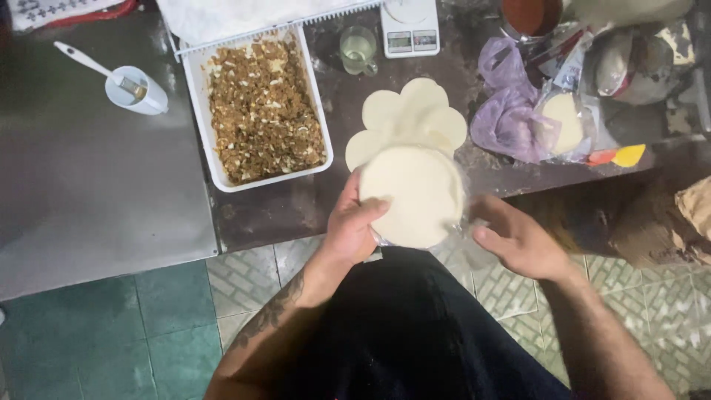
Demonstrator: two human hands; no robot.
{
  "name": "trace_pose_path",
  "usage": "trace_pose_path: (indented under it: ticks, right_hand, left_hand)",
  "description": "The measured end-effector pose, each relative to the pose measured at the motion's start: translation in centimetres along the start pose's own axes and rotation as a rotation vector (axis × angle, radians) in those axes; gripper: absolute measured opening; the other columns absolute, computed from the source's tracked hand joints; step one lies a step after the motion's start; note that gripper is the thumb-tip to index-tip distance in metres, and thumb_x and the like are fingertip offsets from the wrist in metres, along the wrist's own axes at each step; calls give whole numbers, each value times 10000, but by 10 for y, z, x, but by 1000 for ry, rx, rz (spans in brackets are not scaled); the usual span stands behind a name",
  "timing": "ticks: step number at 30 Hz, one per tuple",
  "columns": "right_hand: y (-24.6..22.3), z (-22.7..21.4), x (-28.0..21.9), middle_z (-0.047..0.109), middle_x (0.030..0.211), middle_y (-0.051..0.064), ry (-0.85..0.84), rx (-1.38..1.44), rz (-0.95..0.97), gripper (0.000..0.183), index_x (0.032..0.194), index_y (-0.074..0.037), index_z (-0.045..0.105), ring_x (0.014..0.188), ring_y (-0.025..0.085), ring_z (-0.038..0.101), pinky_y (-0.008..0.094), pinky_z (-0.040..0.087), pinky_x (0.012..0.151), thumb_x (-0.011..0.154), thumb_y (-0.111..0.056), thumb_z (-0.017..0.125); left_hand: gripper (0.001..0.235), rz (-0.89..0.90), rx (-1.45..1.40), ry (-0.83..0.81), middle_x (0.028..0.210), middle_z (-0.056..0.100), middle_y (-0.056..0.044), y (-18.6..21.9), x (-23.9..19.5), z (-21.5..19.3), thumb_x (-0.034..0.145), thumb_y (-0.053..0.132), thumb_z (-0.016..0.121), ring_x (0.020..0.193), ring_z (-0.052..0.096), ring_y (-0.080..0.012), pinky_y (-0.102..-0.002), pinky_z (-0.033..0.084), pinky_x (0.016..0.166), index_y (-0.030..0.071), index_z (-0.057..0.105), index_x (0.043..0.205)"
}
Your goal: Filling circular dough rounds with a meat mixture and folding them to form empanadas.
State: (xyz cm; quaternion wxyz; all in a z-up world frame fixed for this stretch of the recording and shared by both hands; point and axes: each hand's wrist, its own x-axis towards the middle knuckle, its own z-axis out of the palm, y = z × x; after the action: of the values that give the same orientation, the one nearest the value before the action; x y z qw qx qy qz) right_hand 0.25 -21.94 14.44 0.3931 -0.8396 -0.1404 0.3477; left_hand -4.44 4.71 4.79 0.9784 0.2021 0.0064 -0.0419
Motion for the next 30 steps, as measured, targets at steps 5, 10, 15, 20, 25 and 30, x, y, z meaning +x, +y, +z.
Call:
trace_pose_path:
  ticks: [5,10,15,20,25,30]
  right_hand:
    - [-18,33,13,760,1096,82,242,365,68,393,1240,-5,671,979,133,674,315,556,851,979,-296,635]
    - [-23,29,26,761,999,96,362,269,145,367,1247,-26,647,863,160,687,324,566,760,996,-293,632]
    - [-65,49,48,699,883,160,594,-282,-31,375,1061,-13,670,729,246,657,379,521,663,939,-361,736]
    - [-71,61,67,709,798,162,498,-109,-123,303,945,-31,684,692,267,708,380,529,632,973,-332,656]
    - [-74,55,72,706,868,161,388,-34,-444,259,1023,-53,694,772,327,709,379,542,699,1045,-261,540]
    - [-49,60,81,736,855,129,321,-7,-365,263,1035,-19,705,758,231,712,347,555,685,1044,-257,594]
  left_hand:
    - [408,-54,439,15,1232,674,-113,2,1,3,1039,177,694,1112,636,-173,-331,552,971,-9,564,1378]
    - [356,-168,621,308,838,572,-55,-8,6,-10,1109,248,578,700,415,-138,-294,339,615,-68,735,1156]
    - [295,-32,301,255,1156,745,-110,-16,8,13,1102,210,587,1022,651,-169,-316,494,915,-40,708,1199]
    - [317,-5,215,155,1292,716,-143,-7,6,16,1115,192,569,1196,635,-221,-399,472,1087,-50,687,1283]
    - [369,-51,228,185,1307,720,-104,9,3,18,1089,250,537,1216,649,-204,-380,502,1076,3,672,1327]
    - [383,-103,641,389,1113,767,-107,41,13,30,1063,319,505,961,742,-203,-353,630,863,57,702,1259]
